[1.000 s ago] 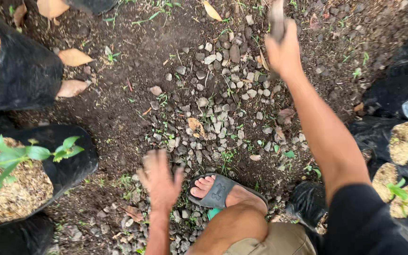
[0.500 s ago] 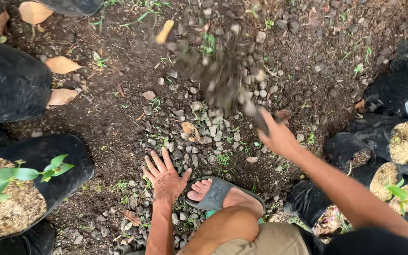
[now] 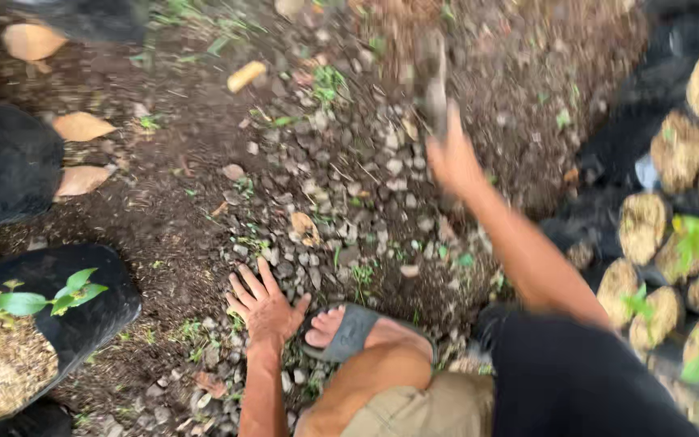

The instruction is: The person weeds a gravel path between potted plants, using a hand hoe to loosen soil and pulling weeds by hand. The removed weeds are placed into a rectangular container.

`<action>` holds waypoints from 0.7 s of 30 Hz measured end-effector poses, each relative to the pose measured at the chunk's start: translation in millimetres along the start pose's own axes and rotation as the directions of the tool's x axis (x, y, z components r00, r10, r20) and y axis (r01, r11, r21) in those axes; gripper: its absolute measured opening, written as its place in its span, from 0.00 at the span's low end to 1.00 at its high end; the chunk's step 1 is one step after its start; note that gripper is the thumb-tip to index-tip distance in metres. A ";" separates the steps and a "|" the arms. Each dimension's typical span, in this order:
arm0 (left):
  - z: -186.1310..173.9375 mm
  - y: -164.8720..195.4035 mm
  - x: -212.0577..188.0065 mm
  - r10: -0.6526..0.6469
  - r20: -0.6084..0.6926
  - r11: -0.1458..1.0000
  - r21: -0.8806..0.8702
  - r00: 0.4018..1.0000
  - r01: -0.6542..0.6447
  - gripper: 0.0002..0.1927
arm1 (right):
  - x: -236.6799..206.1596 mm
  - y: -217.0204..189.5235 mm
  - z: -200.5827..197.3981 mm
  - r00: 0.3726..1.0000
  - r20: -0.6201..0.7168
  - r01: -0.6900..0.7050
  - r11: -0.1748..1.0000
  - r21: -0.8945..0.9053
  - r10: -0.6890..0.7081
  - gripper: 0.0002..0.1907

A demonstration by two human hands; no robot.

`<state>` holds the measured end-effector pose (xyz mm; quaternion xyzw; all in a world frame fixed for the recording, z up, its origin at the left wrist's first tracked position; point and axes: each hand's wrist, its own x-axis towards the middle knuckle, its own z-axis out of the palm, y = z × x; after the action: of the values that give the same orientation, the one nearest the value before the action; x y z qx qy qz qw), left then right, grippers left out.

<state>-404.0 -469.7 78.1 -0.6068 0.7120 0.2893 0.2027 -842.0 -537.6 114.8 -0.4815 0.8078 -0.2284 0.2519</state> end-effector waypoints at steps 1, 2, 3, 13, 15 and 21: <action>0.2 -0.2 0.4 -0.020 0.010 1.000 0.012 1.000 0.019 0.68 | -39.3 5.4 1.6 0.999 0.036 0.035 0.996 0.084 -0.038 0.40; 0.9 -1.2 0.6 -0.030 -0.001 1.000 0.000 1.000 0.030 0.68 | -71.4 10.5 0.7 0.991 0.113 0.070 0.997 0.023 -0.072 0.42; 2.1 -2.8 0.6 -0.025 0.002 1.000 0.001 1.000 0.025 0.68 | -104.5 13.1 2.9 0.979 0.181 -0.088 0.994 -0.065 0.098 0.42; 8.1 -7.2 1.6 0.018 0.020 1.000 -0.019 1.000 -0.018 0.70 | -89.0 -52.8 16.7 0.997 -0.067 -0.060 0.923 -0.381 0.037 0.39; 4.9 -6.5 0.6 0.007 0.039 1.000 -0.030 0.999 -0.006 0.70 | -57.9 -65.4 43.4 0.959 0.021 0.271 0.898 -0.346 -0.281 0.44; -4.0 -3.1 -2.3 0.001 0.027 0.999 -0.043 1.000 0.000 0.69 | 26.2 -62.1 107.7 0.967 -0.004 0.239 0.912 -0.333 -0.256 0.23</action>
<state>-400.2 -470.9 82.1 -0.6070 0.7029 0.3127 0.1990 -744.1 -601.4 65.1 -0.6096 0.7729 -0.1314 0.1173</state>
